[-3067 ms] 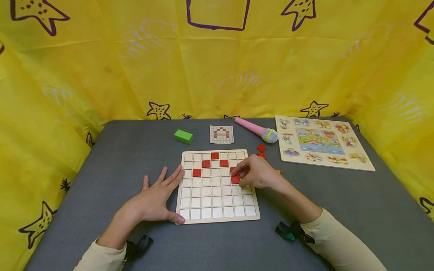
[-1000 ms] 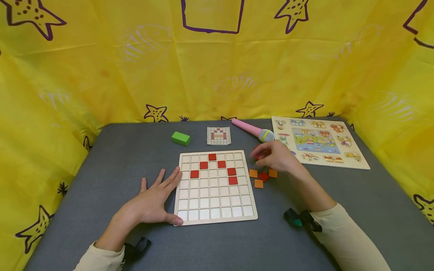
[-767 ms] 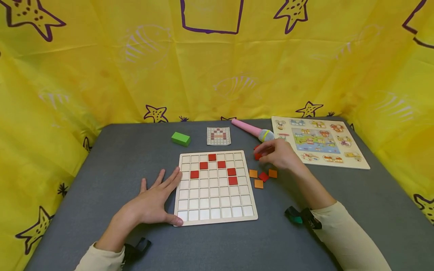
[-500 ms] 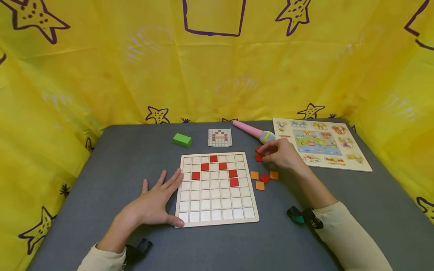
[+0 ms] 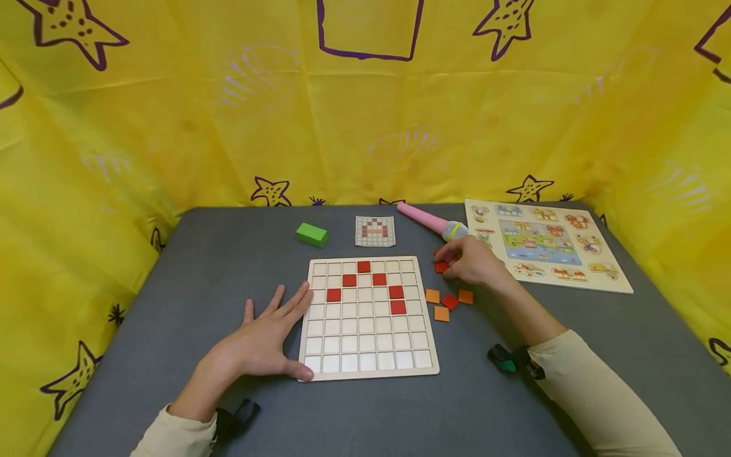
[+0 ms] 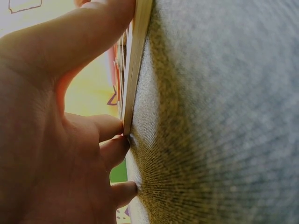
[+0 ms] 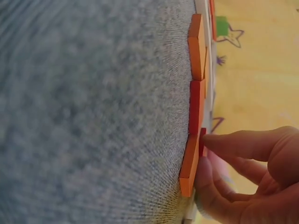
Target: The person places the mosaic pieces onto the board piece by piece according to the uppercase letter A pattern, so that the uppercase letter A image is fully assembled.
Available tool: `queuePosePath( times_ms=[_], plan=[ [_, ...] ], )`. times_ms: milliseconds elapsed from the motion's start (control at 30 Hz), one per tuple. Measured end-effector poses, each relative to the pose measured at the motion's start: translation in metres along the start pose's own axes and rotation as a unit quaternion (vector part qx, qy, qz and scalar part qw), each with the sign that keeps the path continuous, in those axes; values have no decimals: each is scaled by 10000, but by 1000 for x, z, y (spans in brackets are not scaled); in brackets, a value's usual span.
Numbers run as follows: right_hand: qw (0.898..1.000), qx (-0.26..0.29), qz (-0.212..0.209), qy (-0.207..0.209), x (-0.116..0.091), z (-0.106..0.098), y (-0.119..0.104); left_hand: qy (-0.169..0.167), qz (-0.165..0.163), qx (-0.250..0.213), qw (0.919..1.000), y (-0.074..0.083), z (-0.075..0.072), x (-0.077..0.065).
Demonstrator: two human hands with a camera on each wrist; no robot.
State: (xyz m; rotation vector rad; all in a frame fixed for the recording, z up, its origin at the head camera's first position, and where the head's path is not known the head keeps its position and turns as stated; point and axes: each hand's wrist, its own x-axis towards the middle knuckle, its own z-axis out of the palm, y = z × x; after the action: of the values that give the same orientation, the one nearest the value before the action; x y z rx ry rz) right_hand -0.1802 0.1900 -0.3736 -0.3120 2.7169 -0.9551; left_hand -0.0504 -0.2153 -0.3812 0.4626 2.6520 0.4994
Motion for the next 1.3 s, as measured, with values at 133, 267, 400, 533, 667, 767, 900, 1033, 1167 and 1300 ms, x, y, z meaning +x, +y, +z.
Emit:
queuePosePath(
  times_ms=[133,267,400,533,667,767,900,1033,1167,1300],
  plan=[
    [9999,-105,30,-51,2,1,0,65,92,53,9999,0,-1,-1],
    [9998,-170,16,-39,3,3,-1,108,154,85,9998,1,0,-2],
    [9998,-208,5,4,3,5,-3,103,167,91,9998,1,0,-2],
    [9998,-211,10,30,2,5,-3,91,158,87,9998,2,-1,-3],
    [9998,-199,28,19,2,5,-3,90,143,66,9998,2,-1,-3],
    [9998,-190,39,33,3,5,-2,53,96,76,9999,2,-1,-2],
    [9998,-174,49,64,2,4,-3,6,34,94,9999,1,-1,-1],
    [9998,-109,145,60,0,5,-5,-7,18,80,10000,0,0,0],
    [9998,-63,157,97,-3,5,-8,21,35,70,10000,0,0,0],
    [9998,-17,128,141,-5,5,-12,22,37,34,10000,-1,0,0]
  ],
)
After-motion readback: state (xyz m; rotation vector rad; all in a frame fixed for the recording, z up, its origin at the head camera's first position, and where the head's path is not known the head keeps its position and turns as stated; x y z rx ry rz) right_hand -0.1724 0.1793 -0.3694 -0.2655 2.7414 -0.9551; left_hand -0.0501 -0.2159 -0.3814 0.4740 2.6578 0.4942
